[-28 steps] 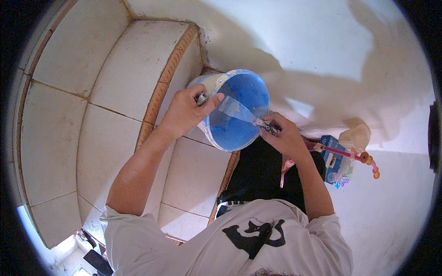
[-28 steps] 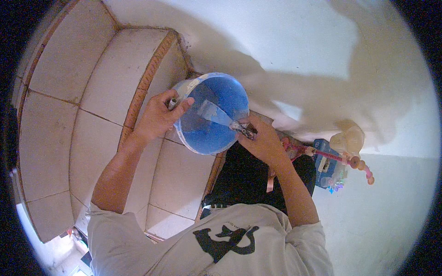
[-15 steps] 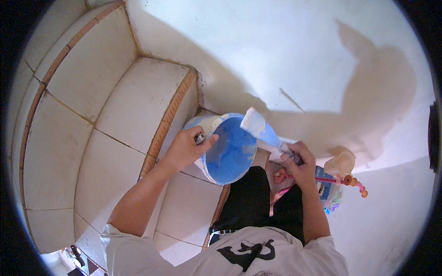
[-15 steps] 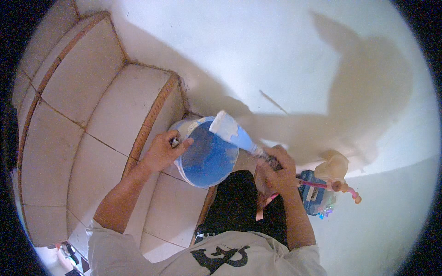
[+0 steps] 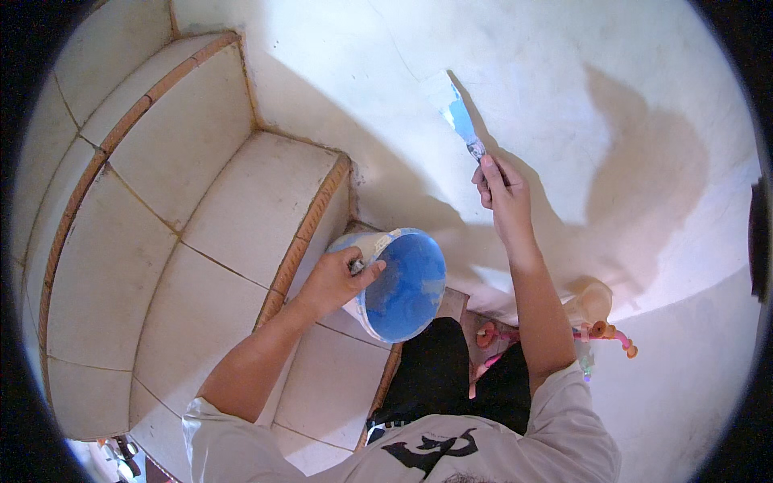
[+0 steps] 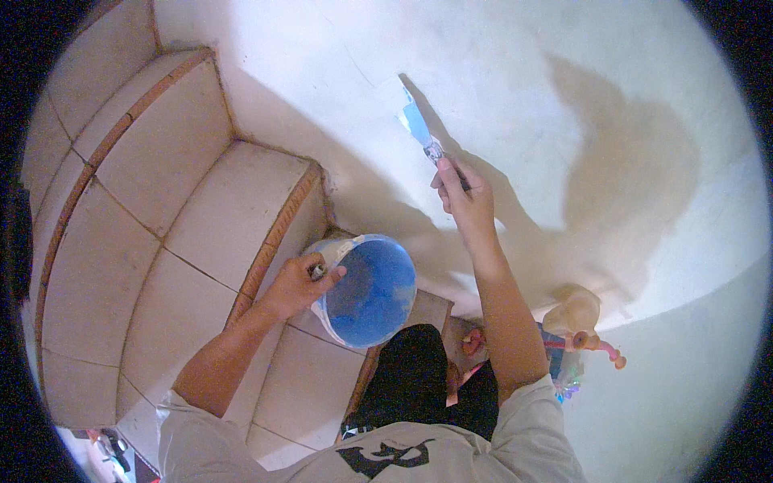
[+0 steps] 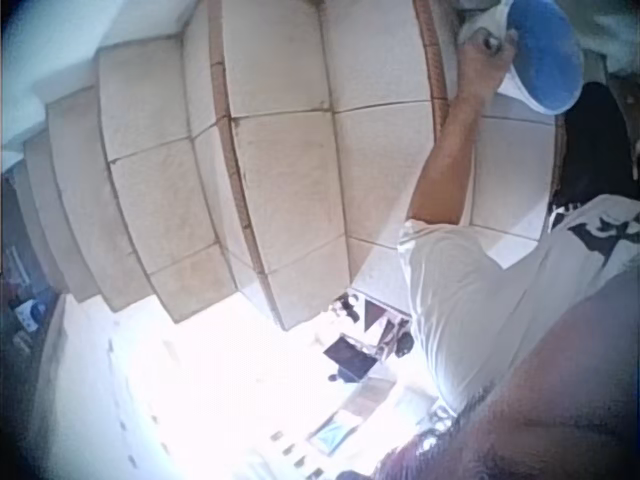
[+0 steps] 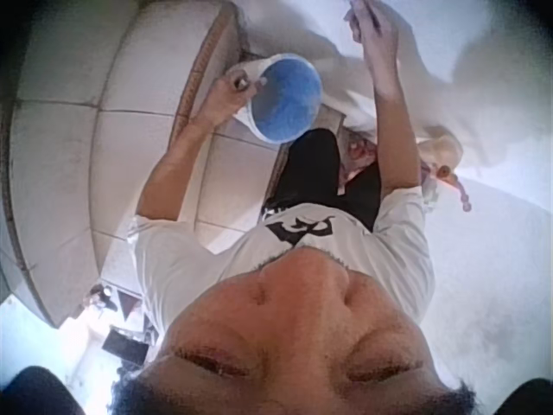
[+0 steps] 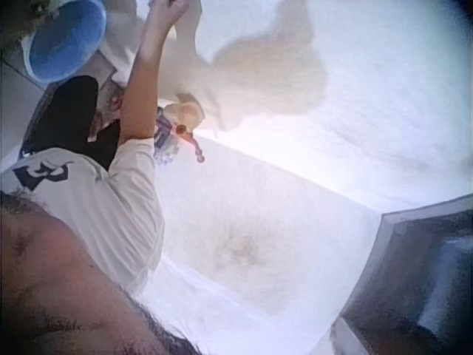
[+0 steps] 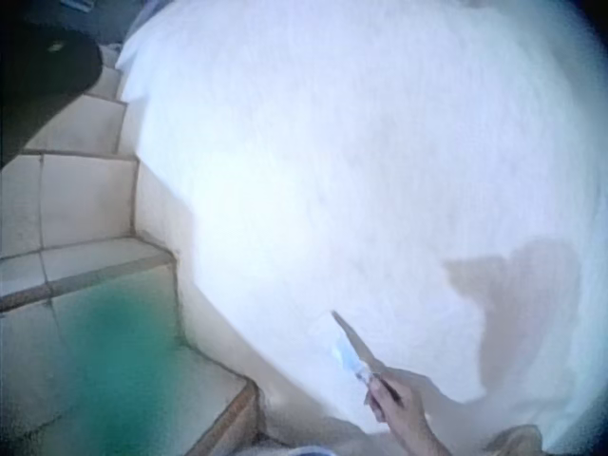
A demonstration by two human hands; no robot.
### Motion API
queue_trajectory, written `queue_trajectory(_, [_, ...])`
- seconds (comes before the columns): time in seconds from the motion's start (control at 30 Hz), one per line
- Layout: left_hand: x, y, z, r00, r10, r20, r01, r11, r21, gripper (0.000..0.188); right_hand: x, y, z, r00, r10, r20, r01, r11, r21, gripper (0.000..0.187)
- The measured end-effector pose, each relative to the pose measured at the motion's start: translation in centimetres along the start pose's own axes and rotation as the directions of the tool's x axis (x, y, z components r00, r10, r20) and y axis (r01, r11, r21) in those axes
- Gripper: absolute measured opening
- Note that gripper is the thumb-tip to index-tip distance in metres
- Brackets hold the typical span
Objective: The person applies spackle to a wall with a putty knife while holding a bucket.
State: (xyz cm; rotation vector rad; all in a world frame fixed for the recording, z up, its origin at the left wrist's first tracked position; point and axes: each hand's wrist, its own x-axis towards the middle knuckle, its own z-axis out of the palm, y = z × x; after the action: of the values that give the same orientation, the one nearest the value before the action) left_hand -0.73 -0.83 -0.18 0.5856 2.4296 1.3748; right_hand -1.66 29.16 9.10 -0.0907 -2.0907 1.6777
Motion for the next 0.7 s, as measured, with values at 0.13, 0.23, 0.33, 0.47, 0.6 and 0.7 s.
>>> queue_trajectory(0.13, [0.1, -0.5, 0.2, 1.000, 0.007, 0.000, -0.007, 1.000, -0.024, 0.049, 0.7, -0.3, 0.0, 0.999, -0.001, -0.047, 0.002, 1.000, 0.029, 0.030])
queue_trajectory(0.23, [-0.2, -0.4, 0.1, 1.000, -0.009, 0.001, 0.009, 0.999, -0.037, 0.049, -0.2, -0.1, -0.5, 0.996, -0.005, -0.089, 0.007, 1.000, 0.030, 0.030])
queue_trajectory(0.33, [-0.4, -0.1, -0.2, 1.000, -0.011, 0.008, 0.011, 1.000, -0.028, 0.050, -2.4, 1.1, -2.6, 0.992, -0.002, -0.129, 0.006, 1.000, 0.029, 0.030])
queue_trajectory(0.47, [-0.1, -0.2, 0.0, 0.999, 0.042, -0.002, -0.042, 0.999, -0.007, 0.050, -2.4, 0.4, -2.3, 0.995, -0.015, -0.097, 0.016, 1.000, 0.009, 0.032])
queue_trajectory(0.6, [0.3, -0.5, 0.0, 1.000, 0.018, 0.011, -0.018, 1.000, -0.003, 0.049, 0.4, -1.5, 0.0, 0.999, -0.029, -0.033, 0.027, 0.997, -0.074, 0.032])
queue_trajectory(0.7, [0.3, -1.0, 0.4, 1.000, 0.012, -0.011, -0.012, 0.998, -0.054, 0.048, 1.4, -1.9, 0.3, 0.998, -0.040, -0.046, 0.033, 0.991, -0.133, 0.029])
